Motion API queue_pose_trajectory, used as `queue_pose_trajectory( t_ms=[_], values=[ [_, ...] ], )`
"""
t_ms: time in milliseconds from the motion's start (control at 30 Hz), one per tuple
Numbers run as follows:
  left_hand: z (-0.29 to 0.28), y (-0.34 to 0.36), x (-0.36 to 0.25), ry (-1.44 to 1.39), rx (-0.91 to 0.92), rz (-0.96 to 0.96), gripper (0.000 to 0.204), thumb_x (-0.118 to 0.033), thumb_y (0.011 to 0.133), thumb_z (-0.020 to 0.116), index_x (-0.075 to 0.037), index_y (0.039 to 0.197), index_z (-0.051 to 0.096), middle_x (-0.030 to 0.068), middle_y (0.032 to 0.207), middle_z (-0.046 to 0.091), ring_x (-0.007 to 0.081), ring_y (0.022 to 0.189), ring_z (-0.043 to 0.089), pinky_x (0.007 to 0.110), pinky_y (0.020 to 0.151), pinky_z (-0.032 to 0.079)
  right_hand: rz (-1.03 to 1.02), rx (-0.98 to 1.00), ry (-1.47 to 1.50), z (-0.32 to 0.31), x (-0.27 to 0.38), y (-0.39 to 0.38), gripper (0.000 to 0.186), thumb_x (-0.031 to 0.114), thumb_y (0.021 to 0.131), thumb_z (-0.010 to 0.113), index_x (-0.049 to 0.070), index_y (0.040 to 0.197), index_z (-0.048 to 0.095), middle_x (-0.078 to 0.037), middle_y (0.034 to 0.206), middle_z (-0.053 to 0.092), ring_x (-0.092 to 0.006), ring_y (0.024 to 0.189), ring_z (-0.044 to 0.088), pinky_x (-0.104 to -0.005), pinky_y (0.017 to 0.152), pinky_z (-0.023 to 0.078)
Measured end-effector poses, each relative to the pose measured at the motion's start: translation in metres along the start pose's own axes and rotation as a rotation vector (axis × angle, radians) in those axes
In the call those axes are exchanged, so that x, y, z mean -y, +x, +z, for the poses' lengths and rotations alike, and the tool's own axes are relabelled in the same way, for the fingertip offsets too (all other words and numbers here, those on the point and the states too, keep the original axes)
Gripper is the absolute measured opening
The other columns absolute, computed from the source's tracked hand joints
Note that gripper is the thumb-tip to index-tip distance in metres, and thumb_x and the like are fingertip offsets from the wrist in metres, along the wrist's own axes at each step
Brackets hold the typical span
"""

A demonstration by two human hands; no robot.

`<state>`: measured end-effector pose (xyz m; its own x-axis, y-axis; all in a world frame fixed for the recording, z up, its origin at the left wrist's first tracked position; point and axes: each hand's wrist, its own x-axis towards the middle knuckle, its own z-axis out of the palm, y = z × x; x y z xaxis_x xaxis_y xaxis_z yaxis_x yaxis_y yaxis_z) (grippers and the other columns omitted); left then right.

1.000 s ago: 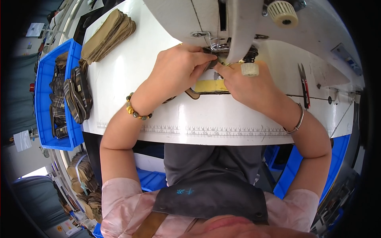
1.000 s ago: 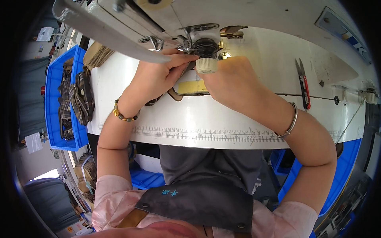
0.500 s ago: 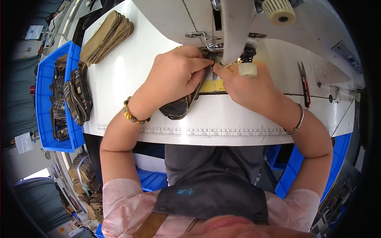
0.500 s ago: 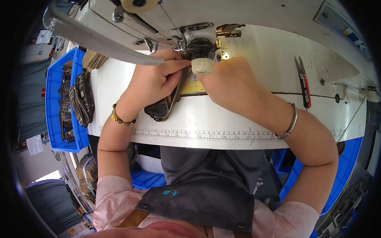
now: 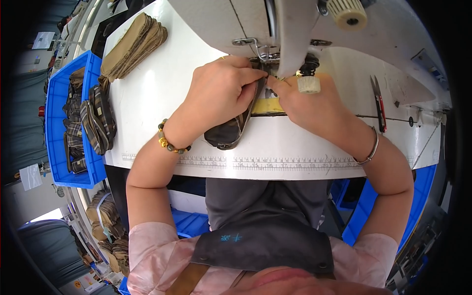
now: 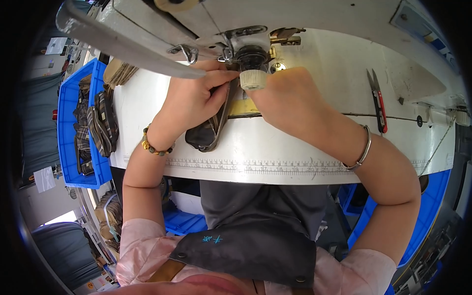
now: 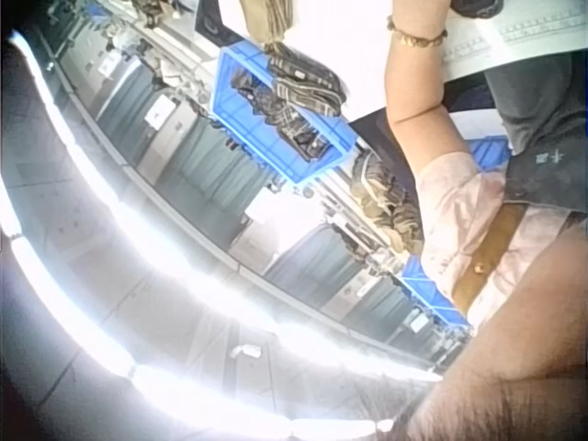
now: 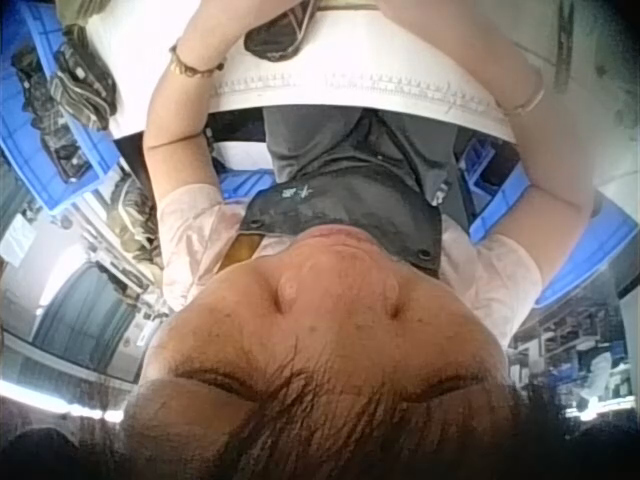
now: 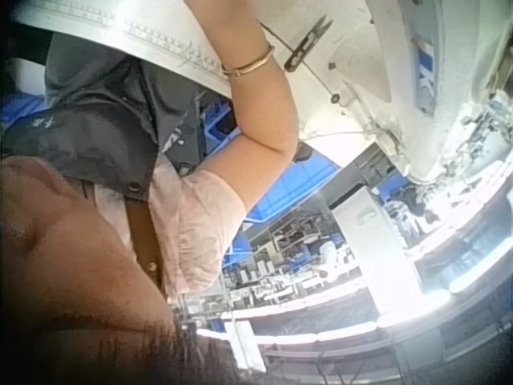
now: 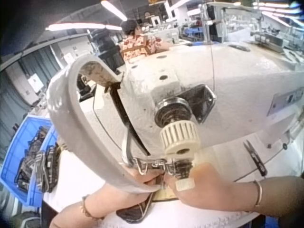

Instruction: Sewing fabric pieces together using a sewing machine to create bags.

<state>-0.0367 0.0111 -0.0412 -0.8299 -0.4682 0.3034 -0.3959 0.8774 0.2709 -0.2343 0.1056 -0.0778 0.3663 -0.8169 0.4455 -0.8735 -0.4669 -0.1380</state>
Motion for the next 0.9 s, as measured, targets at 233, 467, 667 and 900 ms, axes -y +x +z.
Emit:
queue_pose_trajectory(
  t_ms=[233, 467, 667, 900],
  values=[
    [0.0, 0.001, -0.001, 0.007, 0.006, -0.022, 0.022, -0.01, 0.079, 0.068, -0.011, 0.099, 0.079, 0.0062, 0.081, 0.068, 0.0275, 0.077, 0.068, 0.039, 0.063, 0.056, 0.038, -0.037, 0.036, 0.004, -0.003, 0.002, 0.002, 0.009, 0.076, 0.068, 0.009, 0.078, 0.066, -0.009, 0.059, 0.06, -0.0269, 0.055, 0.065, -0.0395, 0.048, 0.049],
    [-0.003, 0.003, -0.003, -0.016, 0.017, -0.048, 0.021, -0.01, 0.082, 0.068, -0.01, 0.101, 0.079, 0.0074, 0.082, 0.069, 0.029, 0.073, 0.068, 0.039, 0.064, 0.056, 0.008, -0.042, -0.012, 0.009, -0.009, -0.001, 0.004, 0.011, 0.078, 0.068, 0.01, 0.081, 0.07, -0.007, 0.06, 0.061, -0.0253, 0.055, 0.065, -0.038, 0.048, 0.049],
    [0.0, -0.002, 0.001, -0.197, -0.02, -0.111, 0.021, -0.011, 0.084, 0.07, -0.009, 0.102, 0.079, 0.0087, 0.083, 0.069, 0.0297, 0.066, 0.067, 0.038, 0.062, 0.055, -0.021, 0.008, -0.003, -0.006, 0.004, 0.0, 0.011, 0.012, 0.082, 0.067, 0.01, 0.091, 0.074, -0.007, 0.059, 0.062, -0.0236, 0.054, 0.066, -0.0367, 0.048, 0.049],
    [-0.005, -0.002, 0.001, -0.101, 0.025, -0.076, 0.021, -0.011, 0.083, 0.071, -0.012, 0.101, 0.08, 0.0069, 0.08, 0.068, 0.0285, 0.067, 0.067, 0.038, 0.059, 0.053, 0.01, 0.081, 0.109, -0.01, 0.011, 0.0, 0.006, 0.008, 0.081, 0.064, 0.007, 0.085, 0.07, -0.009, 0.056, 0.06, -0.026, 0.052, 0.065, -0.0388, 0.048, 0.049]
  ],
)
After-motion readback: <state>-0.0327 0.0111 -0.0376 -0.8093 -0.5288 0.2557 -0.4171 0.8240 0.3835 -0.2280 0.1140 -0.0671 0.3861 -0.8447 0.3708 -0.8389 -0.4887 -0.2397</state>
